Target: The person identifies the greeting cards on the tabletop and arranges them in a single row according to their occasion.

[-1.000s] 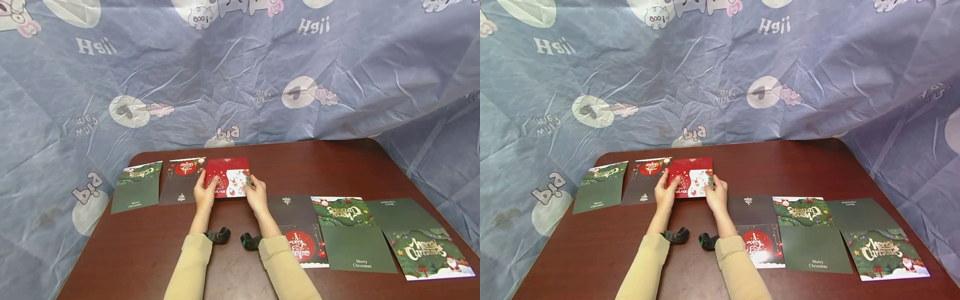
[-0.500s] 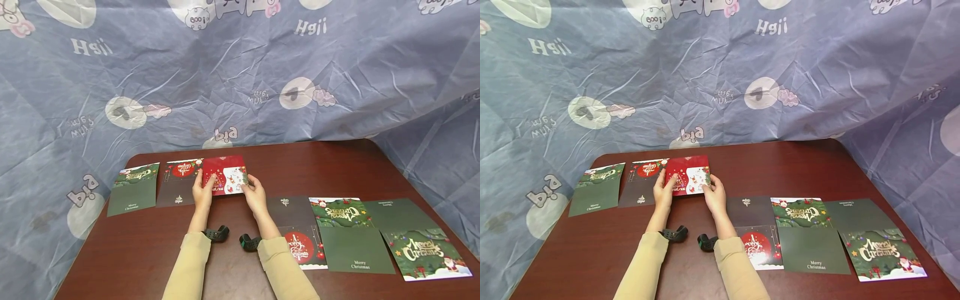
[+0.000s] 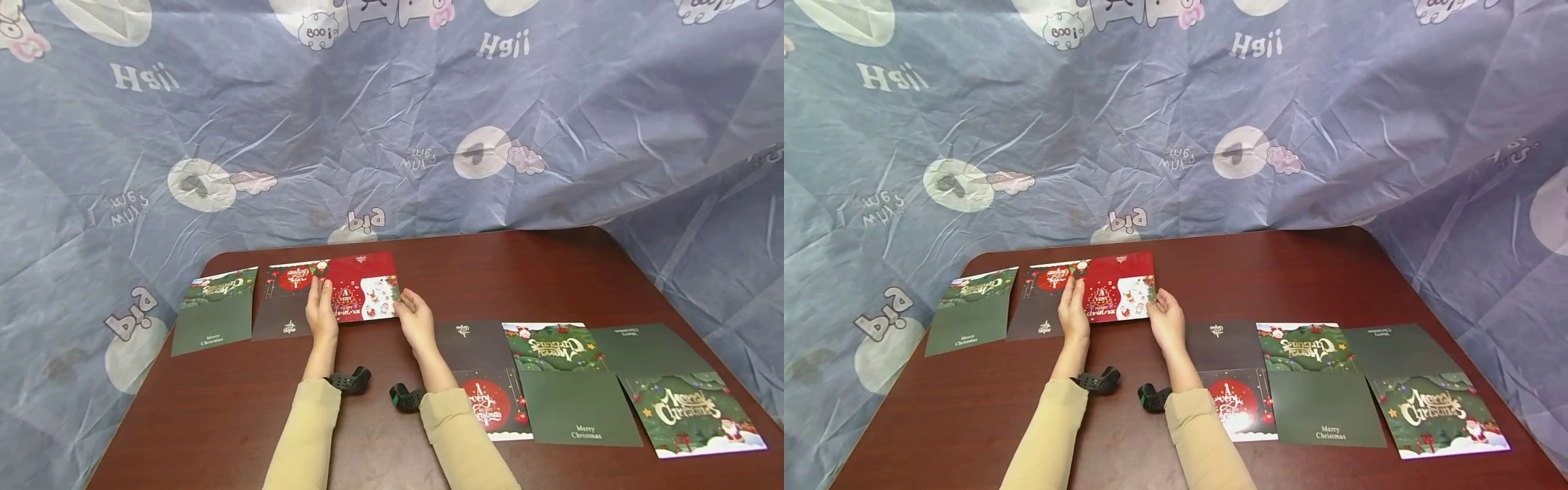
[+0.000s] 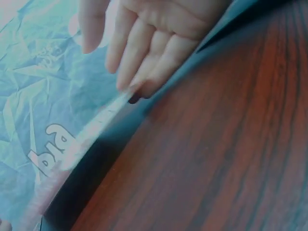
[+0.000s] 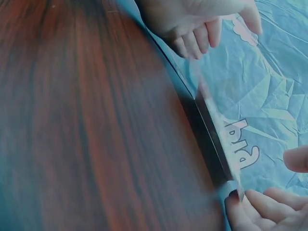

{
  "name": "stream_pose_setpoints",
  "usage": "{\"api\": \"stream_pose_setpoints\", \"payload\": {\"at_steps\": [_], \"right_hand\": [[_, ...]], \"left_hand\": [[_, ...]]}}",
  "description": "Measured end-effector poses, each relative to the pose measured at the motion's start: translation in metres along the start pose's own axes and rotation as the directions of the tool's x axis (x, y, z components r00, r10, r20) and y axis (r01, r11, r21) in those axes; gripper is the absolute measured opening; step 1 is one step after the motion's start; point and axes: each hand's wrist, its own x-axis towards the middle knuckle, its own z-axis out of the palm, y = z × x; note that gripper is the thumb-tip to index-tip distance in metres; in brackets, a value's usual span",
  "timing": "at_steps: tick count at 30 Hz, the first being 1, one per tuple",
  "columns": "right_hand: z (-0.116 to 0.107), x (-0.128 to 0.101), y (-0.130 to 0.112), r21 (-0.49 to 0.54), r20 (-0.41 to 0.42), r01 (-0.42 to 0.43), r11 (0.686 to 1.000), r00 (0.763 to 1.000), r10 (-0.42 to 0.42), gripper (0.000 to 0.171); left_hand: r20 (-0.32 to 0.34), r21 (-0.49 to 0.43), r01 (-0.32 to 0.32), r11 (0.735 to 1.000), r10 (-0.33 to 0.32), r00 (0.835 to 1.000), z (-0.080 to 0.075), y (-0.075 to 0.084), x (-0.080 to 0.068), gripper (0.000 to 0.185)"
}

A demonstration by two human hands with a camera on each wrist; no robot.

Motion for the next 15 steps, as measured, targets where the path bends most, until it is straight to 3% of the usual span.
{"api": "stream_pose_setpoints", "payload": {"at_steps": [7,15], "right_hand": [[-0.0055,-0.0006,-0.0032,-0.022,-0.037,0.010,1.000,0.999,-0.011,0.047],[-0.0086,0.0001,-0.0044,-0.022,-0.039,0.009,1.000,0.999,-0.010,0.045]], "left_hand": [[-0.070,0.036,-0.044,0.998,0.046,0.996,-0.0026,-0.0022,-0.0023,0.059],[-0.081,0.050,-0.051,0.997,0.055,0.995,-0.0028,-0.0016,-0.0044,0.057]]}}
